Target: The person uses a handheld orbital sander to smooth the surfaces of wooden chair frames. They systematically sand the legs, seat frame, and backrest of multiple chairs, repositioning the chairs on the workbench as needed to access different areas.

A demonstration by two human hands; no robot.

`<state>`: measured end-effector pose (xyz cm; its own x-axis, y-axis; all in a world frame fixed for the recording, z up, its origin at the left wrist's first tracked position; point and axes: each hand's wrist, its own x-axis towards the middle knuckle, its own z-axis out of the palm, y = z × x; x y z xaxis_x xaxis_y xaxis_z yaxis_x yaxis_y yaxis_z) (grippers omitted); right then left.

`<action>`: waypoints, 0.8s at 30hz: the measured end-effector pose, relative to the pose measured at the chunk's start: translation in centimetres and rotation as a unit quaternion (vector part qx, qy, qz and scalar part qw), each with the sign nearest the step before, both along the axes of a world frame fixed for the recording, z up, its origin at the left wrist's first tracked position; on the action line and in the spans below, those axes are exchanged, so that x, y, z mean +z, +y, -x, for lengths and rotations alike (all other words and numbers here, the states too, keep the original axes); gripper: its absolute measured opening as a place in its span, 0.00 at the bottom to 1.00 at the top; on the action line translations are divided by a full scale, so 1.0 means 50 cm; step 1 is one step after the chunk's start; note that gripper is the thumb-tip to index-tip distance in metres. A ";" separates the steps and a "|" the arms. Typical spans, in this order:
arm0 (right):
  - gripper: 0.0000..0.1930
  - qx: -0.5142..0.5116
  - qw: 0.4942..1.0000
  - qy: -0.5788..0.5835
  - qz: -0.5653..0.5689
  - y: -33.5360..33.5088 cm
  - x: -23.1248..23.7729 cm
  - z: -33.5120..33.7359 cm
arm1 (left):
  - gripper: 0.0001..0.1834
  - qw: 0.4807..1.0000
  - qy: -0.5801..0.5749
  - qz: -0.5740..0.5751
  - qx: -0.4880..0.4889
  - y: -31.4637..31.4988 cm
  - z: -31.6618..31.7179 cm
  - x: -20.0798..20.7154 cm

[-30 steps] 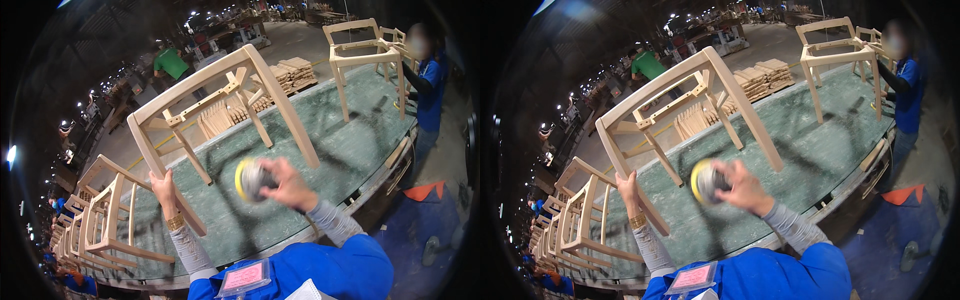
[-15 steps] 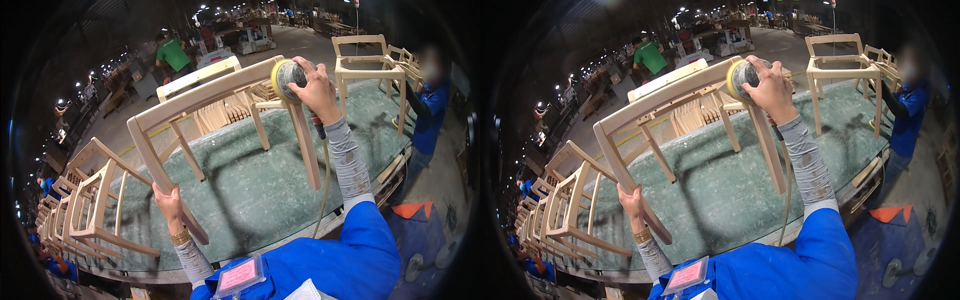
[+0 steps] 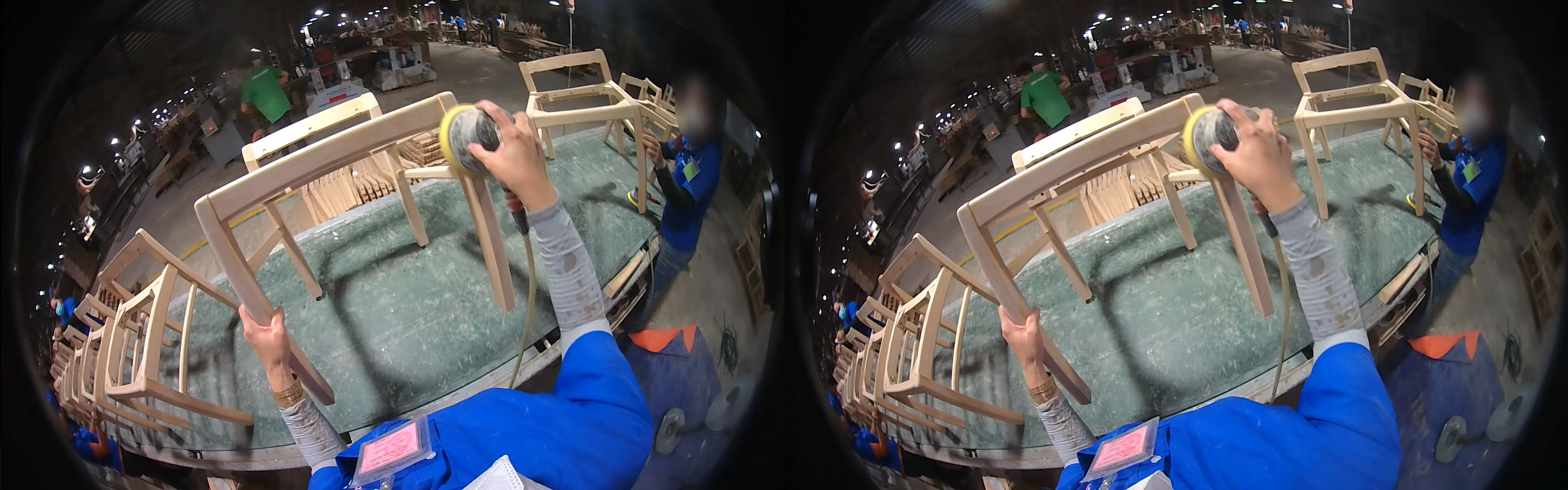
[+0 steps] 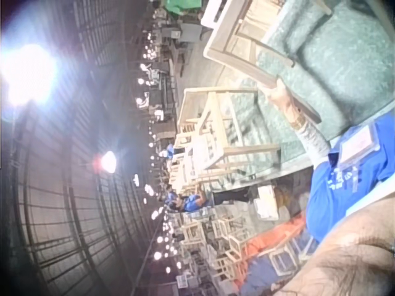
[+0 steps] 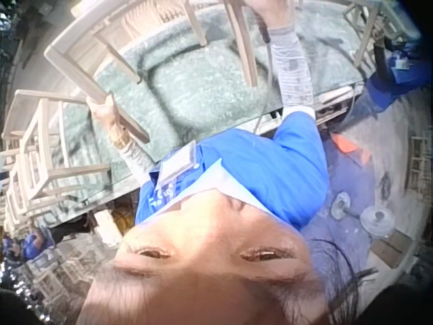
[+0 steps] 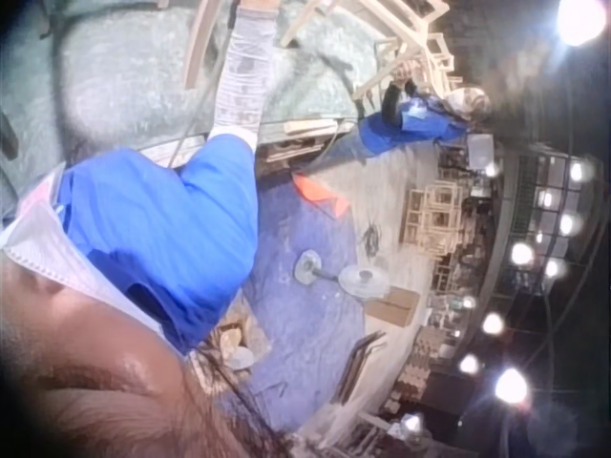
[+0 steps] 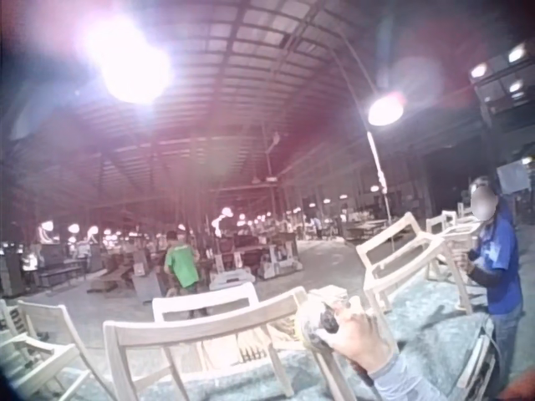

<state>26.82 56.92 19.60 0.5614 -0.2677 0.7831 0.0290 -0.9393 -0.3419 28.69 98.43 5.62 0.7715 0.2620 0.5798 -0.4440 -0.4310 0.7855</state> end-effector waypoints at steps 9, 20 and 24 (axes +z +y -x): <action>0.32 -0.024 0.999 -0.030 0.019 0.000 -0.020 -0.006 | 0.18 1.000 -0.011 -0.007 0.005 -0.002 -0.003 0.006; 0.32 -0.026 0.999 -0.040 0.021 0.012 0.034 -0.050 | 0.17 1.000 0.010 -0.006 -0.009 -0.001 -0.014 0.008; 0.32 -0.036 0.999 0.000 0.014 -0.008 0.039 -0.043 | 0.18 1.000 -0.001 0.004 -0.004 -0.001 -0.023 0.004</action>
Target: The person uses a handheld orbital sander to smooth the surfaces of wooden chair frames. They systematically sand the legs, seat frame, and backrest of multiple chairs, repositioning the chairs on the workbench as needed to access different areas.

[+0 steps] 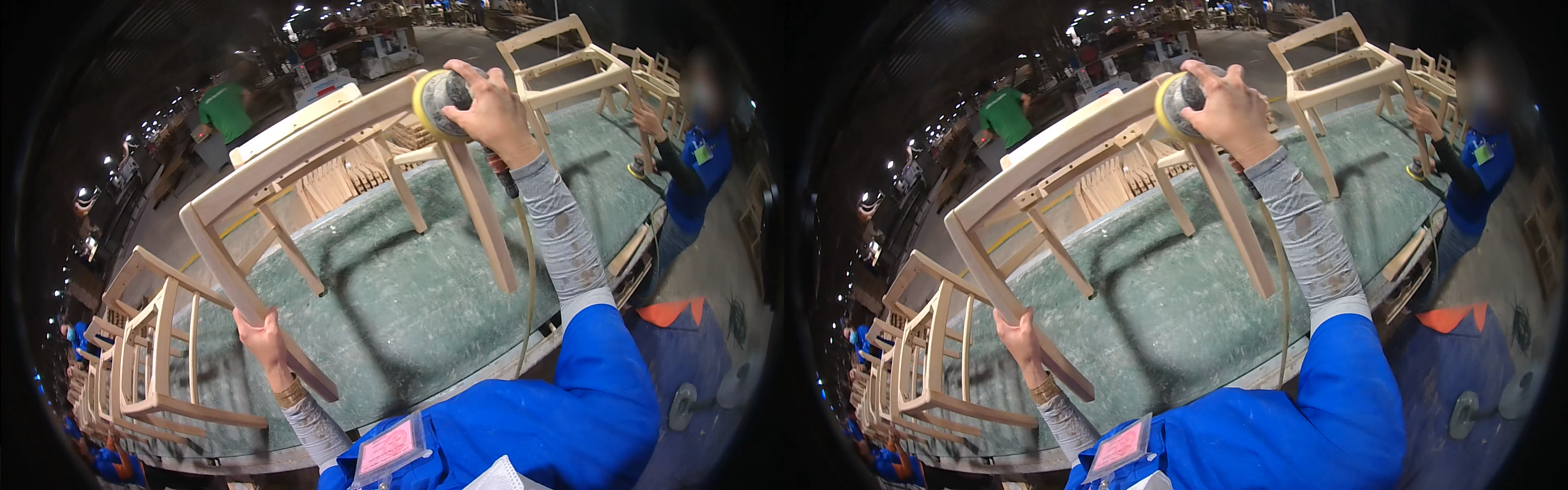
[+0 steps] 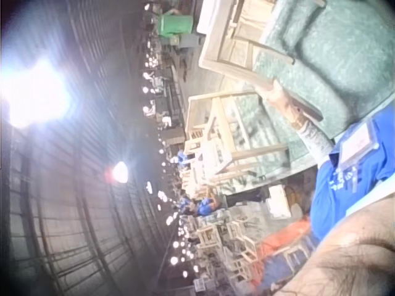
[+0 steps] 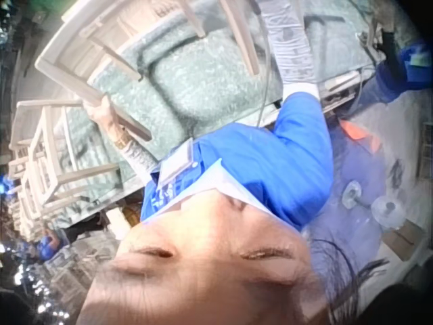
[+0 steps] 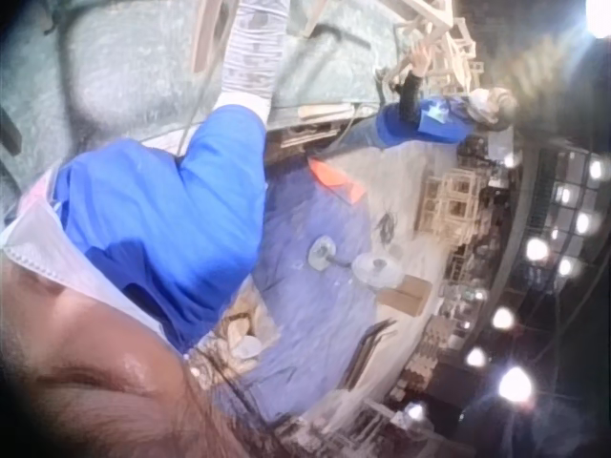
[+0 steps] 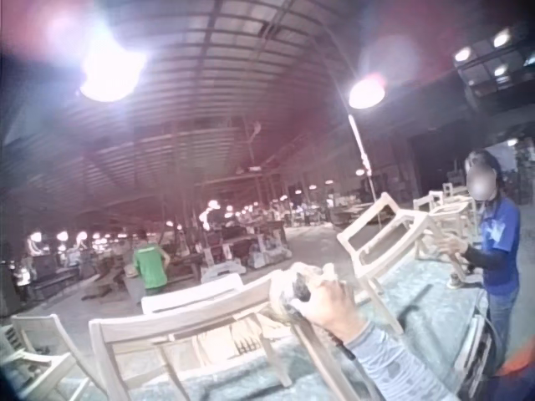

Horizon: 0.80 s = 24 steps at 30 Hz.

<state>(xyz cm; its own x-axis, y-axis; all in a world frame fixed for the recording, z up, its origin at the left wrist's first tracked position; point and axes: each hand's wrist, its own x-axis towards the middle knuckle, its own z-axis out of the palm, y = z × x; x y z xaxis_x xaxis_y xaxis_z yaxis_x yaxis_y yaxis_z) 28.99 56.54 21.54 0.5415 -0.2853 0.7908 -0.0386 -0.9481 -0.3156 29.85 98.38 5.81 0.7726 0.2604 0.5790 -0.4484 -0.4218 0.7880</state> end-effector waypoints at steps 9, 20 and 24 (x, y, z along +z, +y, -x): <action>0.33 0.002 0.999 0.012 0.040 0.015 0.027 -0.051 | 0.19 0.999 0.019 -0.009 -0.025 0.030 -0.031 -0.008; 0.35 0.215 0.976 0.041 -0.018 -0.013 -0.077 0.068 | 0.22 0.995 0.071 0.047 -0.043 0.058 -0.078 -0.013; 0.36 0.239 0.961 0.054 -0.131 -0.008 -0.178 0.187 | 0.32 0.885 0.179 0.292 -0.314 0.050 -0.104 -0.005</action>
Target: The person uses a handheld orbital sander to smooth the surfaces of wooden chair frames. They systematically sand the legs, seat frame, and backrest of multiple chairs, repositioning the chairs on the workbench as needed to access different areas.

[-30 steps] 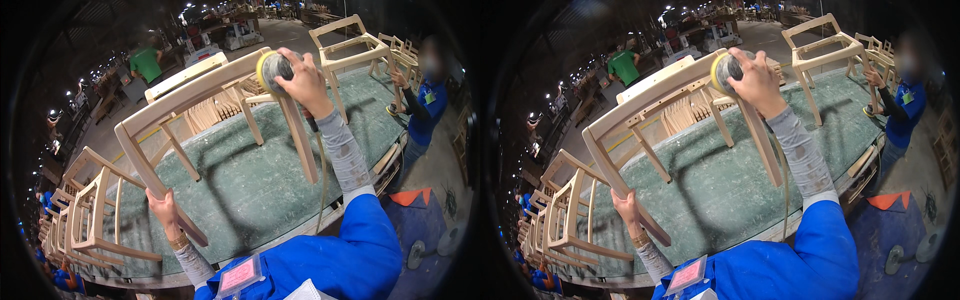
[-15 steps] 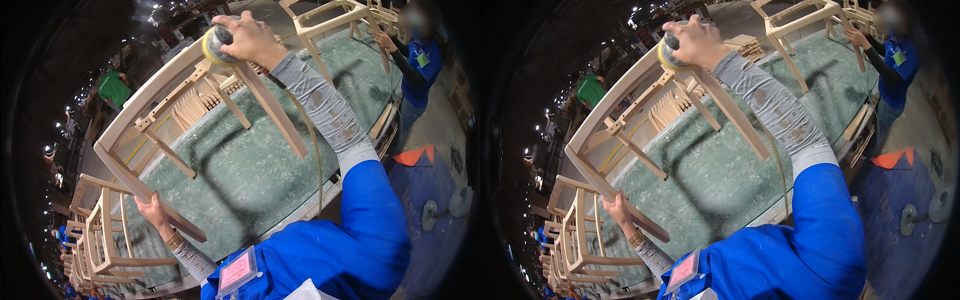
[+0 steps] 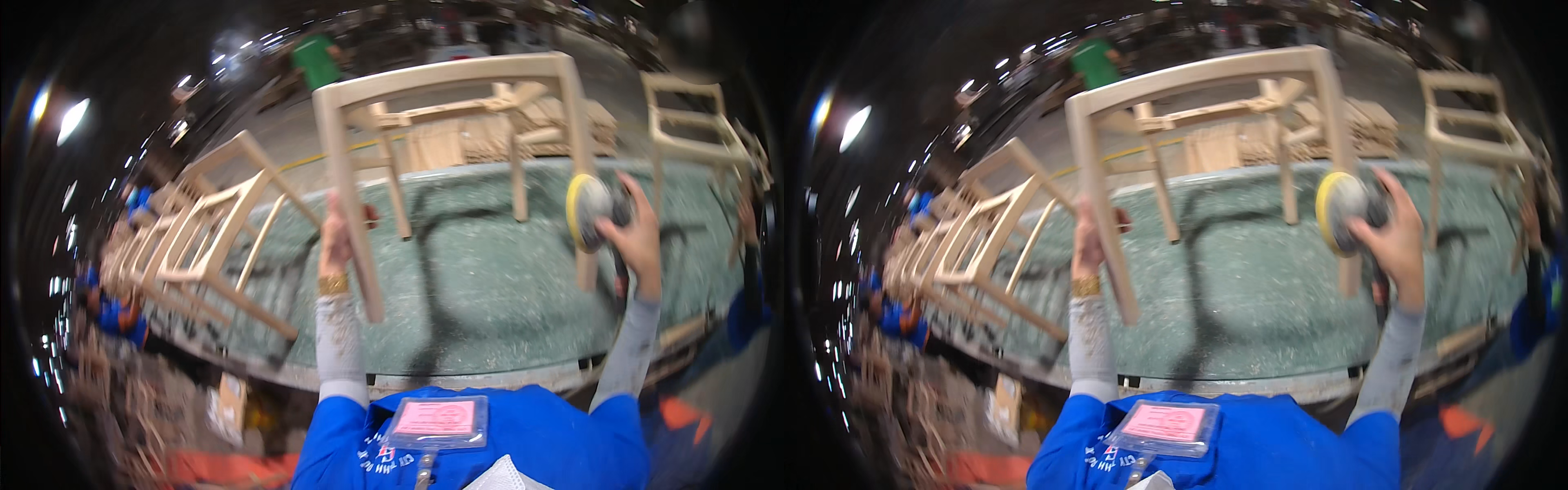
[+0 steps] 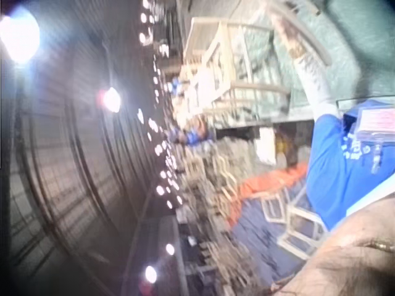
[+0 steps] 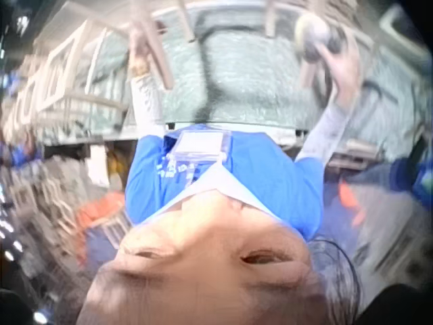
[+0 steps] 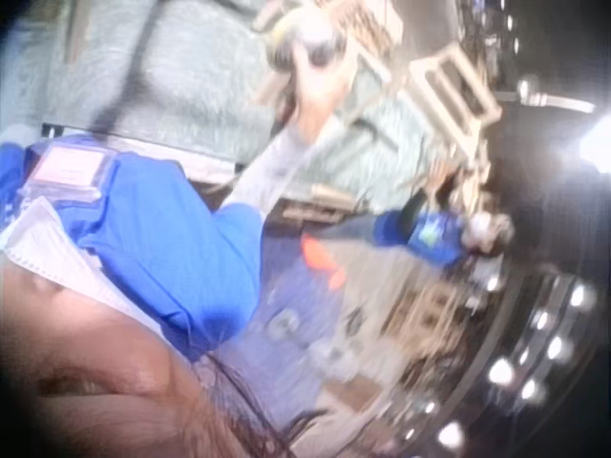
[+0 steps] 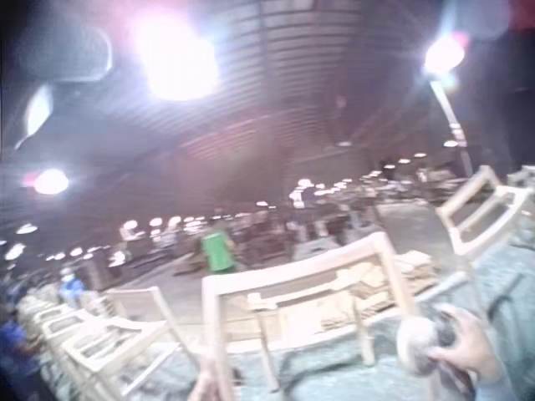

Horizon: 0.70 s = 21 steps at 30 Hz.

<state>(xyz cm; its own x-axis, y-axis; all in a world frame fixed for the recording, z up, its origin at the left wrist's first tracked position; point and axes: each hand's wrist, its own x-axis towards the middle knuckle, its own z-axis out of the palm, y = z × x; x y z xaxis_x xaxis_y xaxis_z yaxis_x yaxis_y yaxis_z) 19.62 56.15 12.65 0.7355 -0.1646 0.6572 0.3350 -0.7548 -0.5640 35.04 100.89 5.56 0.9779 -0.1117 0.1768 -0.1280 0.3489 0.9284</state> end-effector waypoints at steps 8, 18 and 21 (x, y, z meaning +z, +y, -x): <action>0.38 0.095 0.985 0.111 -0.096 0.149 -0.104 0.027 | 0.23 0.969 -0.022 0.198 -0.143 -0.030 0.025 0.021; 0.37 0.086 0.992 0.074 0.053 0.377 -0.099 0.082 | 0.21 0.926 0.025 0.312 -0.213 -0.035 -0.013 0.019; 0.36 0.083 0.988 0.080 0.098 0.439 -0.104 0.113 | 0.21 0.957 -0.005 0.205 -0.204 -0.018 -0.034 0.050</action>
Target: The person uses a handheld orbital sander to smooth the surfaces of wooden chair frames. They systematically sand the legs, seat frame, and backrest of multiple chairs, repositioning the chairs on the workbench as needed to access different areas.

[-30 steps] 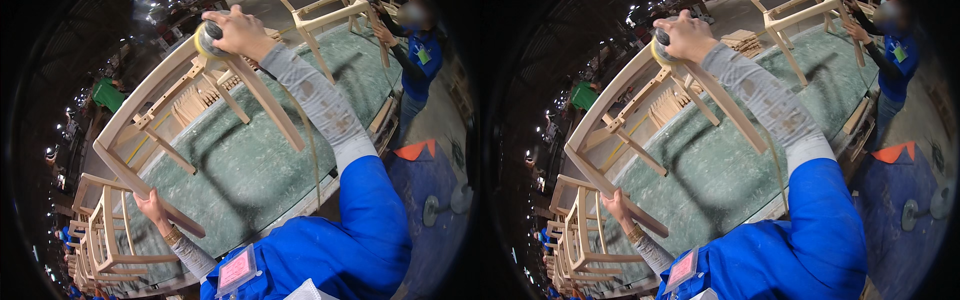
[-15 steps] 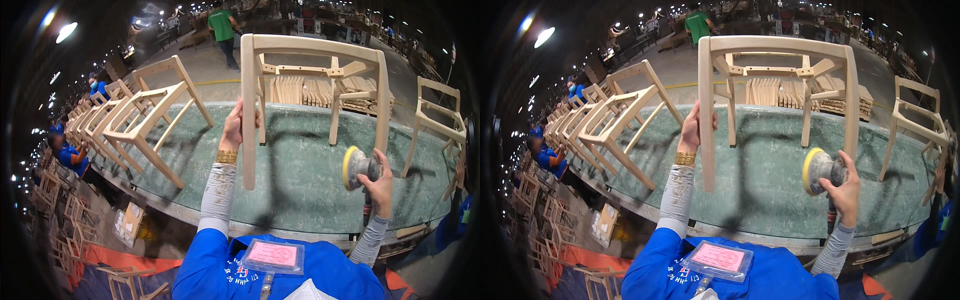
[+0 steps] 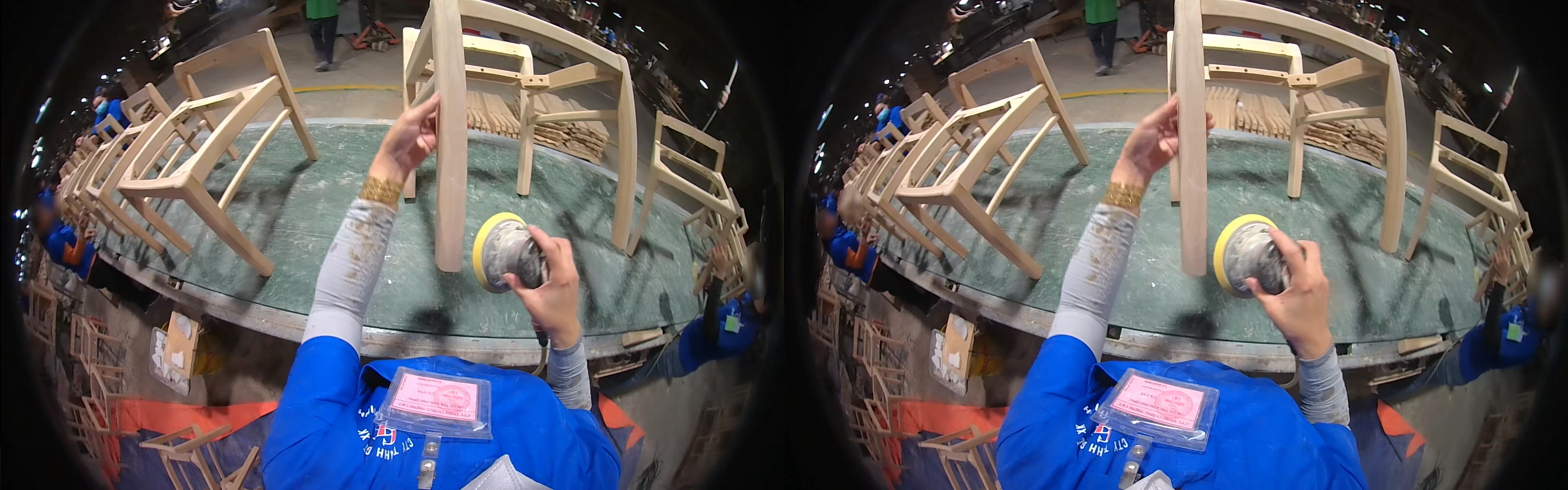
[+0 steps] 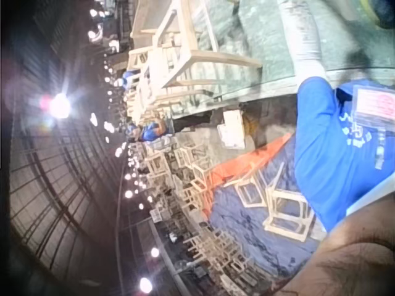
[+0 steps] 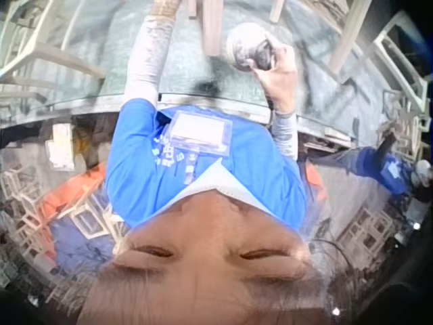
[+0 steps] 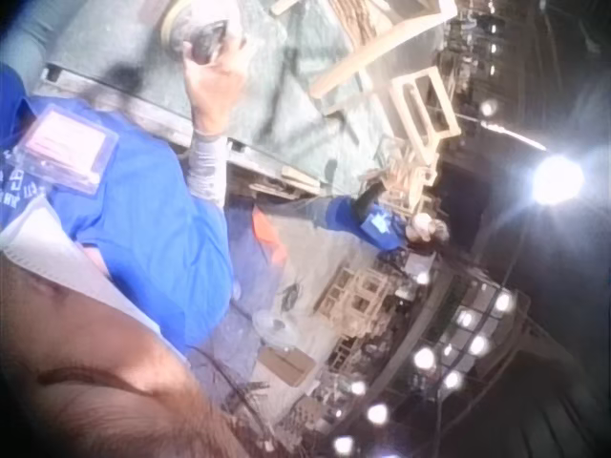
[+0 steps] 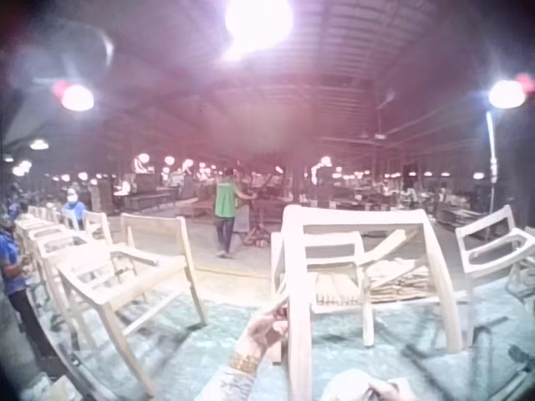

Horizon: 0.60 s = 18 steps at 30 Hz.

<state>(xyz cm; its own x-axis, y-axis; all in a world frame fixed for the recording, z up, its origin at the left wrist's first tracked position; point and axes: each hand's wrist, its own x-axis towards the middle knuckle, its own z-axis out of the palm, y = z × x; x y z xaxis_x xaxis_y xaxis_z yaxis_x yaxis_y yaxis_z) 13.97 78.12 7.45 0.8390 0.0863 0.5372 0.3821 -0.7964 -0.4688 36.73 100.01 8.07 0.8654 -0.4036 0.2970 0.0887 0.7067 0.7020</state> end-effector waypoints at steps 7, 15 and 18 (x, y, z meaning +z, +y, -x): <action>0.36 0.005 0.999 -0.023 0.040 0.106 -0.024 0.051 | 0.20 0.988 -0.084 -0.121 -0.049 0.053 -0.081 0.049; 0.35 -0.024 0.999 -0.022 0.024 0.150 -0.008 0.044 | 0.25 0.986 -0.085 -0.092 -0.108 0.067 -0.107 0.042; 0.36 -0.098 0.995 -0.006 0.027 0.104 -0.071 0.056 | 0.25 0.988 -0.079 -0.060 -0.114 0.074 -0.110 0.041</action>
<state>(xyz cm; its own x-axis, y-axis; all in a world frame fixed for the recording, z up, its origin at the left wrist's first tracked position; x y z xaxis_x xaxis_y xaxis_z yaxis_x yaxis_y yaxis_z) 11.18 83.31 3.90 0.8356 -0.0499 0.5471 0.2222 -0.8800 -0.4197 42.21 103.70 10.11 0.6941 -0.6239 0.3592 0.1187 0.5914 0.7976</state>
